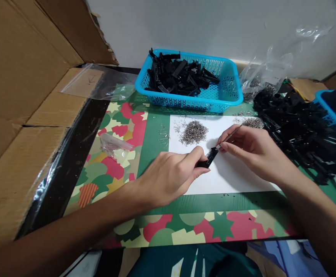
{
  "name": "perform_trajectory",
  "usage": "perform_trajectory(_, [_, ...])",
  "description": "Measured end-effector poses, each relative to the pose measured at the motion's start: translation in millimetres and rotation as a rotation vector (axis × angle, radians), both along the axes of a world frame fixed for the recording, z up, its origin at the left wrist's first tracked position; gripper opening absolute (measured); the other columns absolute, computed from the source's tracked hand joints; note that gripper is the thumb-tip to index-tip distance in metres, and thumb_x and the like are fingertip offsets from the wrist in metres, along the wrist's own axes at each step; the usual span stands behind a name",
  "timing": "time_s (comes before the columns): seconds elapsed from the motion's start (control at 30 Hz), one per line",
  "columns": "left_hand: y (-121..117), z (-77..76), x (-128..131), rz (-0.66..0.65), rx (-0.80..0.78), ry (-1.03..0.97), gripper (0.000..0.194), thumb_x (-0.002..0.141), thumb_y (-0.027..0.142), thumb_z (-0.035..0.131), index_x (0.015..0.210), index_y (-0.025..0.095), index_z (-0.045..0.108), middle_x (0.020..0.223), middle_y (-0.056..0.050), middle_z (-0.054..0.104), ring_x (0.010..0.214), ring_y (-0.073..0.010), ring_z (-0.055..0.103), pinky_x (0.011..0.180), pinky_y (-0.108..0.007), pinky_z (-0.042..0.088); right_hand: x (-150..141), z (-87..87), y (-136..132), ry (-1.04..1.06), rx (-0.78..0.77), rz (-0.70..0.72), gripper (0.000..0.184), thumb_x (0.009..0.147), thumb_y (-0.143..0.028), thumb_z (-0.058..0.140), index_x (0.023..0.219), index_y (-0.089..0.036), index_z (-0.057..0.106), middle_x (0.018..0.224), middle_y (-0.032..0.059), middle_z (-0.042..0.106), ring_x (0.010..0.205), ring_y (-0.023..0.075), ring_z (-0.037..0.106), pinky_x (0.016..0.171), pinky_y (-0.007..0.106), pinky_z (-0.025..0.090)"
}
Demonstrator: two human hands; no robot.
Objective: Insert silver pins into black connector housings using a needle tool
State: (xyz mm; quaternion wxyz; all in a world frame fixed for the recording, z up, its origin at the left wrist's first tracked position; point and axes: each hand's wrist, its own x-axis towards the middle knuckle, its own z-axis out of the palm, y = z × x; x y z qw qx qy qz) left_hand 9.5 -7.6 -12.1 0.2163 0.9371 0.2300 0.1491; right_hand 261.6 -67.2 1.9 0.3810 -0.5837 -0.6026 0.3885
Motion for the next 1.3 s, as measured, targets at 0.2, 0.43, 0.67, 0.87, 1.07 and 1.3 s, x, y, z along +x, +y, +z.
perform_trajectory(0.2, [-1, 1.9, 2, -0.008, 0.031, 0.051, 0.019, 0.105, 0.031, 0.071, 0.109, 0.017, 0.06, 0.079, -0.002, 0.08, 0.067, -0.0248, 0.08, 0.055, -0.028, 0.044, -1, -0.3, -1, -0.024, -0.011, 0.017, 0.012, 0.103, -0.03, 0.068, 0.104, -0.018, 0.07, 0.099, 0.0072, 0.073, 0.089, 0.0204, 0.071, 0.078, 0.032, 0.057])
perform_trajectory(0.43, [-1, 0.4, 0, -0.039, 0.055, 0.023, 0.012, 0.11, 0.03, 0.063, 0.112, 0.02, 0.057, 0.085, 0.0, 0.082, 0.067, -0.022, 0.08, 0.055, -0.028, 0.043, -8, 7.6, -1, -0.235, 0.045, -0.018, 0.006, 0.098, -0.021, 0.068, 0.096, -0.018, 0.072, 0.087, 0.007, 0.078, 0.077, 0.0205, 0.072, 0.068, 0.031, 0.054])
perform_trajectory(0.67, [-2, -0.7, -1, -0.048, 0.005, 0.03, 0.009, 0.112, 0.03, 0.058, 0.114, 0.021, 0.056, 0.092, -0.001, 0.084, 0.074, -0.0222, 0.082, 0.059, -0.028, 0.042, -12, 11.1, -1, -0.331, 0.054, -0.014, 0.008, 0.093, -0.013, 0.066, 0.091, -0.018, 0.072, 0.081, 0.0059, 0.08, 0.071, 0.0209, 0.074, 0.066, 0.031, 0.052])
perform_trajectory(0.87, [4, 5.2, 0, 0.005, -0.114, 0.065, 0.007, 0.107, 0.023, 0.062, 0.111, 0.022, 0.056, 0.081, 0.002, 0.079, 0.068, -0.0233, 0.079, 0.057, -0.028, 0.037, -20, 9.4, 1, -0.341, 0.033, -0.026, 0.012, 0.093, -0.01, 0.062, 0.09, -0.019, 0.069, 0.081, 0.0042, 0.078, 0.074, 0.0206, 0.073, 0.07, 0.032, 0.05])
perform_trajectory(1.07, [7, 7.1, -5, 0.023, -0.182, -0.021, 0.006, 0.108, 0.021, 0.051, 0.11, 0.023, 0.057, 0.074, 0.005, 0.07, 0.054, -0.0169, 0.067, 0.054, -0.025, 0.039, -10, 8.3, 4, -0.07, 0.072, -0.085, 0.008, 0.101, -0.022, 0.057, 0.094, -0.021, 0.06, 0.087, 0.0016, 0.066, 0.081, 0.019, 0.063, 0.074, 0.031, 0.047])
perform_trajectory(1.3, [12, 14.1, -9, 0.048, -0.21, -0.186, 0.022, 0.11, 0.022, 0.043, 0.115, 0.026, 0.064, 0.088, 0.001, 0.073, 0.07, -0.0164, 0.069, 0.065, -0.024, 0.051, -11, 19.8, 1, -0.108, 0.062, 0.138, 0.017, 0.106, -0.029, 0.053, 0.109, -0.023, 0.069, 0.076, -0.0024, 0.058, 0.071, 0.0165, 0.051, 0.067, 0.028, 0.04])
